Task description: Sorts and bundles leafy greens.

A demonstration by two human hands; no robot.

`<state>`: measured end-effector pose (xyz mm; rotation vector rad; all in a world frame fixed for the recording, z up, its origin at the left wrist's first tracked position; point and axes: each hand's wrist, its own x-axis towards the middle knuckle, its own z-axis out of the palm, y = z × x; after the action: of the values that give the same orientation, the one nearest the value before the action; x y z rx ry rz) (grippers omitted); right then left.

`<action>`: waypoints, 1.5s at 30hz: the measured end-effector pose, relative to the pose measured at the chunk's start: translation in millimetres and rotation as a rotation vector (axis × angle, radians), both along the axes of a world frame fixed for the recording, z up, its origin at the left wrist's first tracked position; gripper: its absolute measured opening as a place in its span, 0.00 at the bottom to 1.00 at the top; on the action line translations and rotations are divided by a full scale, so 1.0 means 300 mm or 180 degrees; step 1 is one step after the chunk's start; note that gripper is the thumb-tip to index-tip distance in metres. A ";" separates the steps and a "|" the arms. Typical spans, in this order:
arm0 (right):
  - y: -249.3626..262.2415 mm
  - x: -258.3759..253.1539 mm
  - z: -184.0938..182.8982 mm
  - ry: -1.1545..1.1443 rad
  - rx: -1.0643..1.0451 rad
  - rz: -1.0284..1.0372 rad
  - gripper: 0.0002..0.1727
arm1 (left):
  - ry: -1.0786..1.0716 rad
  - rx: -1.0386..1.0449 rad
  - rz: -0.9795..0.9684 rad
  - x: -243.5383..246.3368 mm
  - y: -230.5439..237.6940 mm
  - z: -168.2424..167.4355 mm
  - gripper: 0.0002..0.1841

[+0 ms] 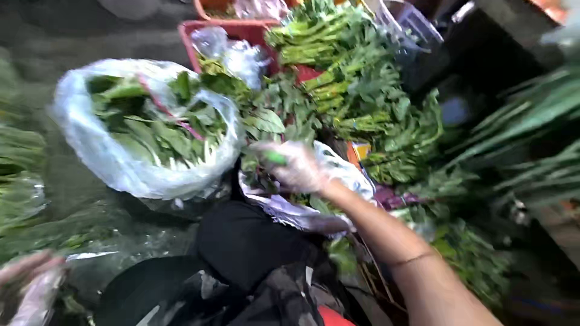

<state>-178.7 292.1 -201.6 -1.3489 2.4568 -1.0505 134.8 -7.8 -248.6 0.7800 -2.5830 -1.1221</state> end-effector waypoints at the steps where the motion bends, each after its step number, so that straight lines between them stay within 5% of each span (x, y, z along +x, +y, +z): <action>1: 0.123 -0.064 0.018 0.0061 0.0306 -0.0385 0.19 | 0.0070 -0.0016 -0.0321 -0.070 0.032 0.009 0.25; 6: 0.593 -0.168 -0.014 -0.0030 0.0709 -0.2026 0.16 | 0.0222 -0.0624 -0.2024 -0.455 0.375 0.066 0.23; 12: 0.531 -0.128 -0.195 -0.0196 0.1018 -0.1932 0.18 | -0.1582 -0.1055 -0.3312 -0.716 0.696 0.077 0.29; 17: 0.360 -0.272 -0.207 -0.1275 0.0716 -0.1491 0.16 | -0.0704 -0.0615 -0.2017 -0.711 0.576 0.037 0.20; 20: 0.245 -0.206 -0.260 -0.1500 0.0650 -0.0913 0.15 | -0.1112 -0.0784 -0.1232 -0.755 0.538 0.048 0.18; 24: 0.148 -0.082 -0.359 -0.1658 -0.0016 -0.1051 0.13 | -0.1968 -0.1367 -0.1462 -0.879 0.590 0.018 0.22; 29: 0.144 -0.079 -0.305 -0.2259 -0.0214 -0.0881 0.14 | -0.0721 -0.1856 -0.2602 -0.933 0.534 -0.031 0.27; 32: 0.190 -0.123 -0.264 -0.2094 -0.0410 -0.0938 0.17 | 0.0343 -0.1804 -0.2328 -0.979 0.439 0.044 0.13; 34: 0.217 -0.159 -0.224 -0.1955 -0.0508 -0.1162 0.16 | 0.0897 -0.1507 -0.1833 -1.037 0.358 0.130 0.13; 39: 0.190 -0.285 -0.176 -0.0992 -0.1102 -0.0567 0.23 | 0.0561 -0.1526 -0.2525 -1.044 0.383 0.264 0.11; 42: 0.132 -0.279 -0.120 -0.1176 -0.0635 -0.0248 0.22 | 0.0461 -0.1745 -0.2920 -1.025 0.458 0.230 0.10; 45: 0.135 -0.284 -0.130 -0.1240 0.0706 -0.0080 0.14 | 0.1303 -0.1456 -0.2465 -1.041 0.380 0.275 0.11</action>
<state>-263.8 332.6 -240.6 -0.9465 2.2248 -0.9107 -177.6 106.3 -166.0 -0.5408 -2.6327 -0.6650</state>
